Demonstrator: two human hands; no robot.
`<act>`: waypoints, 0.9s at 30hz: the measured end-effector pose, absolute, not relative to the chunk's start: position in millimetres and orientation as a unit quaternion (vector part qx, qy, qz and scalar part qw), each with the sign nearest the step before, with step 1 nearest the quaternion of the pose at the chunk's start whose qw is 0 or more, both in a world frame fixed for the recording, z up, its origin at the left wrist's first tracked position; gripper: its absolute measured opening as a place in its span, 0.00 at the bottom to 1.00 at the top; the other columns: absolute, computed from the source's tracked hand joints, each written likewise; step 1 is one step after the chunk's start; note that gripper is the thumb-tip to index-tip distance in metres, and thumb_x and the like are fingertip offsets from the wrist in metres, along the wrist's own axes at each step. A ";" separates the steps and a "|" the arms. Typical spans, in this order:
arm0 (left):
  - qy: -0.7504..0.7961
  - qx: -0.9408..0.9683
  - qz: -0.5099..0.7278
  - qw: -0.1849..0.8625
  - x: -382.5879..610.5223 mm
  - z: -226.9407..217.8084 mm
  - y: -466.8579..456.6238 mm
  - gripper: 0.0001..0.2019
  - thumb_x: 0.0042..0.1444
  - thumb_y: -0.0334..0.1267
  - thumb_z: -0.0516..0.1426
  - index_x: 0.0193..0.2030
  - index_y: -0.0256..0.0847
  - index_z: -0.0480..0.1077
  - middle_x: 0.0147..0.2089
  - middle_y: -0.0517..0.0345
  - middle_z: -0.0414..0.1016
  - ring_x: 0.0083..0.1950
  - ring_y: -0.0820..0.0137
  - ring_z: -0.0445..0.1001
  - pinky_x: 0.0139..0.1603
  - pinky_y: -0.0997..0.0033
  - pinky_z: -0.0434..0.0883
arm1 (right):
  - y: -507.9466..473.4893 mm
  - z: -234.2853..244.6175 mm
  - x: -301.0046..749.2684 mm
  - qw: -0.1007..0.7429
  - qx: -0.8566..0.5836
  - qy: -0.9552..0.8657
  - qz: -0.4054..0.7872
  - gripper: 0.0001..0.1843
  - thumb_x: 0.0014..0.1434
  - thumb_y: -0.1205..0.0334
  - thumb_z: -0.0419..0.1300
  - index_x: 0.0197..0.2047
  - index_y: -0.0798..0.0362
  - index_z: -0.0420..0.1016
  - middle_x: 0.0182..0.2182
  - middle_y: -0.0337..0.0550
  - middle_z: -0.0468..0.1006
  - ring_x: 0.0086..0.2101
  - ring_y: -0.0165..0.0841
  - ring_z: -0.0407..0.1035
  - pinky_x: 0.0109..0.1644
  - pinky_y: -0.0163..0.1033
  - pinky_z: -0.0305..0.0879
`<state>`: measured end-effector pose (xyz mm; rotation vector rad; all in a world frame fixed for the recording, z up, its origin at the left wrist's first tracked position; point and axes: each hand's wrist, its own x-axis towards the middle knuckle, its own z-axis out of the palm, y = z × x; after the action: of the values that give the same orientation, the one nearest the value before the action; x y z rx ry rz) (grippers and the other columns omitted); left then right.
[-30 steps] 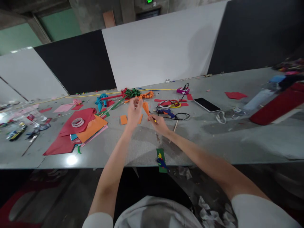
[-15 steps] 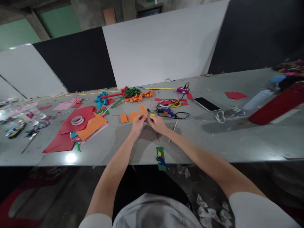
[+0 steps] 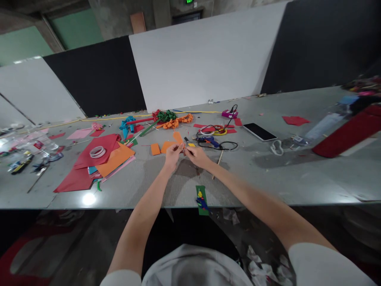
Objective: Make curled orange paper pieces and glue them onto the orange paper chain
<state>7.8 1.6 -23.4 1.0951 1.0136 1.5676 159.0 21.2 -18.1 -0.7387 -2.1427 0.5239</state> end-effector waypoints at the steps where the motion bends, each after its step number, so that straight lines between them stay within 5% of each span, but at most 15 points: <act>1: 0.413 0.450 0.640 0.466 7.6 -23.6 1.6 0.19 0.51 0.53 0.67 0.28 0.38 0.72 0.27 0.61 0.68 0.30 0.74 0.66 0.35 0.72 0.66 | 20.9 -18.2 159.2 0.396 -0.291 -0.847 0.203 0.18 0.68 0.57 0.50 0.26 0.51 0.65 0.20 0.36 0.64 0.24 0.31 0.60 0.33 0.38 0.52; 27: 0.438 0.441 0.645 0.444 5.4 -20.8 1.3 0.18 0.51 0.50 0.68 0.26 0.38 0.72 0.25 0.62 0.64 0.28 0.76 0.62 0.34 0.73 0.65 | 25.5 -21.5 156.8 0.383 -0.298 -0.854 0.189 0.16 0.65 0.58 0.52 0.25 0.49 0.59 0.20 0.35 0.62 0.25 0.31 0.56 0.33 0.38 0.51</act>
<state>5.4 1.3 -20.8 1.0929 1.0864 1.5991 156.8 25.5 -21.5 -0.7585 -2.1761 0.4830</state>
